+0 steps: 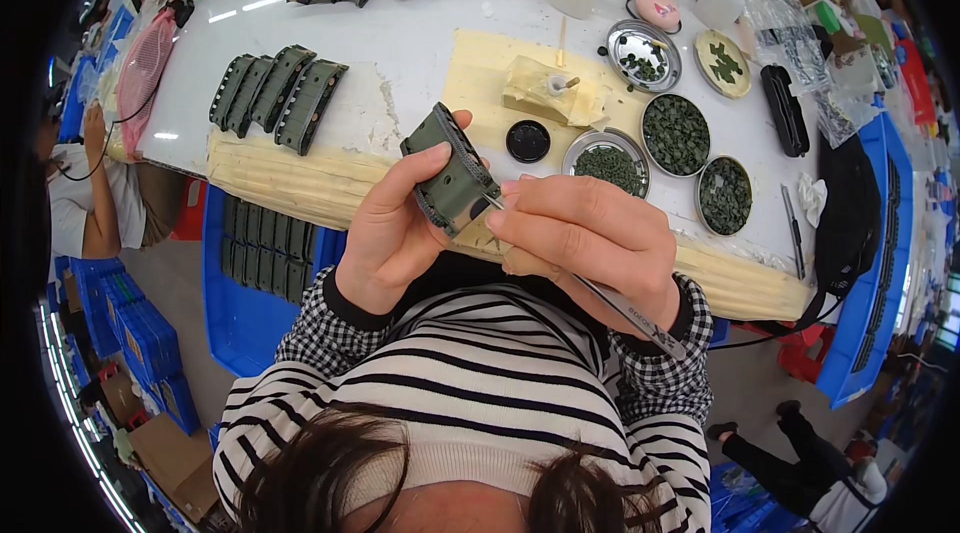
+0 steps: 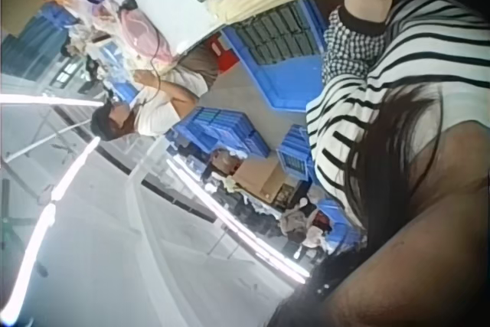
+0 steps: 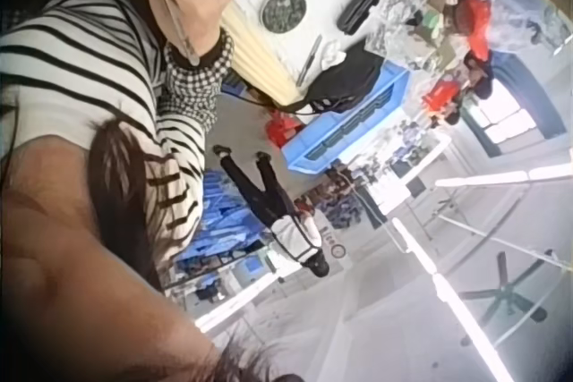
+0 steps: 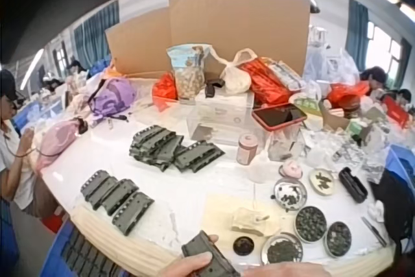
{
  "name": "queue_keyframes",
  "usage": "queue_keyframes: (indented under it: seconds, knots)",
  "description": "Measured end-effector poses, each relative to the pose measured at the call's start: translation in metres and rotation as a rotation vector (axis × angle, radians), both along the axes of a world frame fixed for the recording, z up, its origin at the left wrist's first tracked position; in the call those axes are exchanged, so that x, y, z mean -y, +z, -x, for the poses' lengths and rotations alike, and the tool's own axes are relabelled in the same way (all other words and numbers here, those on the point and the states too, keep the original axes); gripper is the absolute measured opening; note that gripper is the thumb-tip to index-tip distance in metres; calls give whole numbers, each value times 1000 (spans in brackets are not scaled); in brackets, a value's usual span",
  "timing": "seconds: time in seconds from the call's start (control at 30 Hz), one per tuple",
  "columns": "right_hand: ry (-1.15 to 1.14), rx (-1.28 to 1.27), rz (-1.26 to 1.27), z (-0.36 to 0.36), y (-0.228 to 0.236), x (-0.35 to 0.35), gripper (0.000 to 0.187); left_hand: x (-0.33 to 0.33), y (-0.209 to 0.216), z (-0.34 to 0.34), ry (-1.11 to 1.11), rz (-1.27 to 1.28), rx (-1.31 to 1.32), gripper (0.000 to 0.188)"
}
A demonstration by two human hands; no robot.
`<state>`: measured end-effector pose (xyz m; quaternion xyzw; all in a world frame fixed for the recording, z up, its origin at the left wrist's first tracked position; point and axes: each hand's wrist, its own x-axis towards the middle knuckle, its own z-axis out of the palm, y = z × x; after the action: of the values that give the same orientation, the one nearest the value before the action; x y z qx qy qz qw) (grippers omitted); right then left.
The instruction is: Assembling model toy tank components at a factory workbench.
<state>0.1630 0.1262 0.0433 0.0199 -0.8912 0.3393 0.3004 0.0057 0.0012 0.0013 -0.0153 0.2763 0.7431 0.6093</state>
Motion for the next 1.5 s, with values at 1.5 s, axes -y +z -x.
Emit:
queue_keyframes:
  seconds: [1.5]
  knots:
    - [21,-51,-5,3,-2,2,28,-1,-5,2,-4,-51,21,40]
